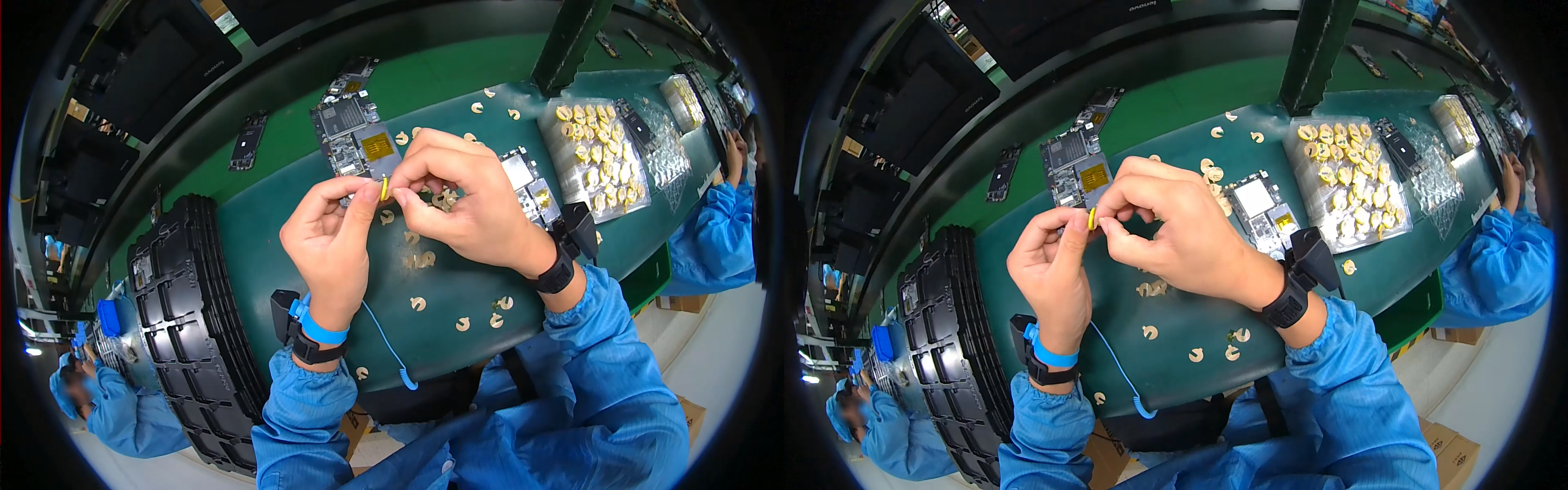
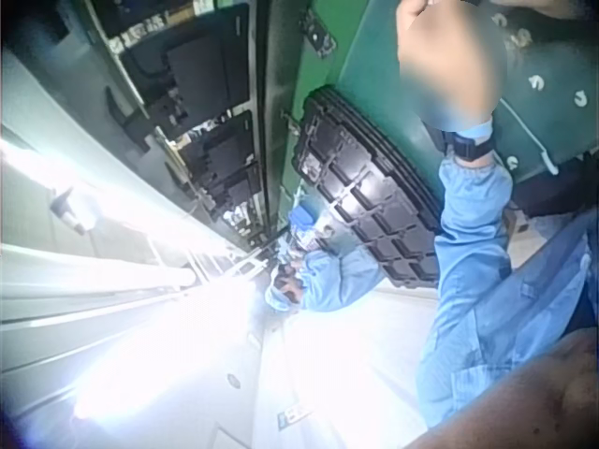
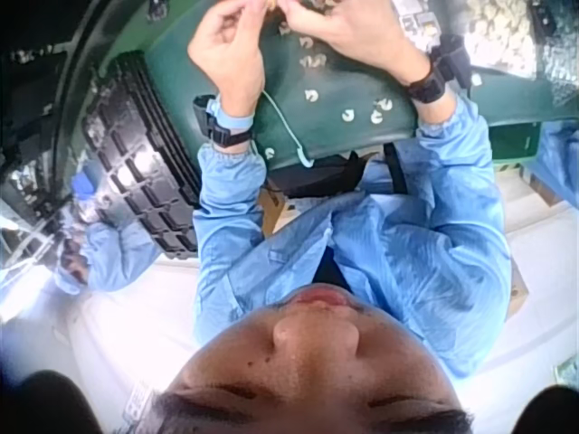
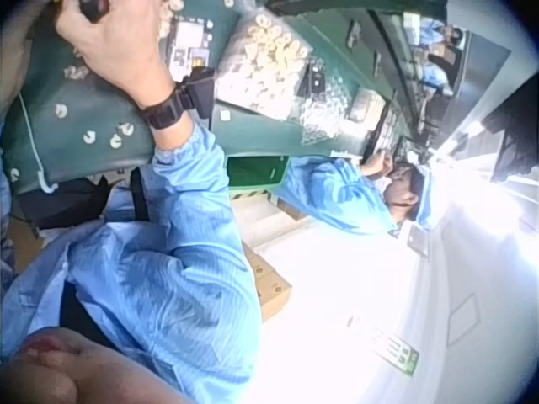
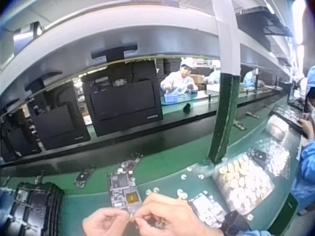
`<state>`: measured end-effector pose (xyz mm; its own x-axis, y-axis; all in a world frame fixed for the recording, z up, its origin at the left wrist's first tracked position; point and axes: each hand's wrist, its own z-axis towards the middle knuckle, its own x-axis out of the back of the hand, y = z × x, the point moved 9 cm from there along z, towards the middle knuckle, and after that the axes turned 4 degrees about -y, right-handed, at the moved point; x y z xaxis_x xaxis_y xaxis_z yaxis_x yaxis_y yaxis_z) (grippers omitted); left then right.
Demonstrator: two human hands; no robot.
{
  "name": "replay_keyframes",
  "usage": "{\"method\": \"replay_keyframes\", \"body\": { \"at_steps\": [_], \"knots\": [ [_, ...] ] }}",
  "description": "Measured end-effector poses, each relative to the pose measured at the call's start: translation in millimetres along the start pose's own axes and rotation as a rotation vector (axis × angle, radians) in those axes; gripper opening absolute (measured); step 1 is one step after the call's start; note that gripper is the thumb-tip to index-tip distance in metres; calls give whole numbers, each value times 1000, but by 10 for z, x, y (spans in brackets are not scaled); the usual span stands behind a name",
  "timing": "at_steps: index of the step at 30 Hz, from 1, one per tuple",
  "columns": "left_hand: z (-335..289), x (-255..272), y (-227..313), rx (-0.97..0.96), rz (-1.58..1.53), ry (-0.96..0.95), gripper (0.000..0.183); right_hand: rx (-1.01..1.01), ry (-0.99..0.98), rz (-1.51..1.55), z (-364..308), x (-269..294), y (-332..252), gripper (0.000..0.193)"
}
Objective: Assembling electronic circuit boards by installing components on an assembly line.
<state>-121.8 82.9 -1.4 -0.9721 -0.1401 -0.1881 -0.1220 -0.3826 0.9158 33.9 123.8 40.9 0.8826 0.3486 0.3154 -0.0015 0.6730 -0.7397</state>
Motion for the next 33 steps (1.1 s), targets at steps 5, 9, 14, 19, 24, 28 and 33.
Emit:
{"method": "replay_keyframes", "body": {
  "at_steps": [5,9,14,19,24,28,33],
  "knots": [
    [1,-23,23,-23,42,-41,13,-14,3,-11,-8,-10,8,8],
    [-6,-66,27,-18,49,-83,15,-4,7,-46,3,16,-6,8],
    [24,-76,42,-28,52,-118,17,-23,7,-13,14,36,-16,8],
    [62,41,-19,25,-167,-48,19,-95,86,163,6,149,42,8],
    [114,229,-45,24,-173,34,23,-228,-342,127,-44,61,55,15],
    [96,146,-10,18,-188,31,21,-211,-302,-105,-12,52,106,29],
    [57,-1,-7,11,-100,-78,21,-59,-30,-49,58,100,-45,13]
  ]
}}
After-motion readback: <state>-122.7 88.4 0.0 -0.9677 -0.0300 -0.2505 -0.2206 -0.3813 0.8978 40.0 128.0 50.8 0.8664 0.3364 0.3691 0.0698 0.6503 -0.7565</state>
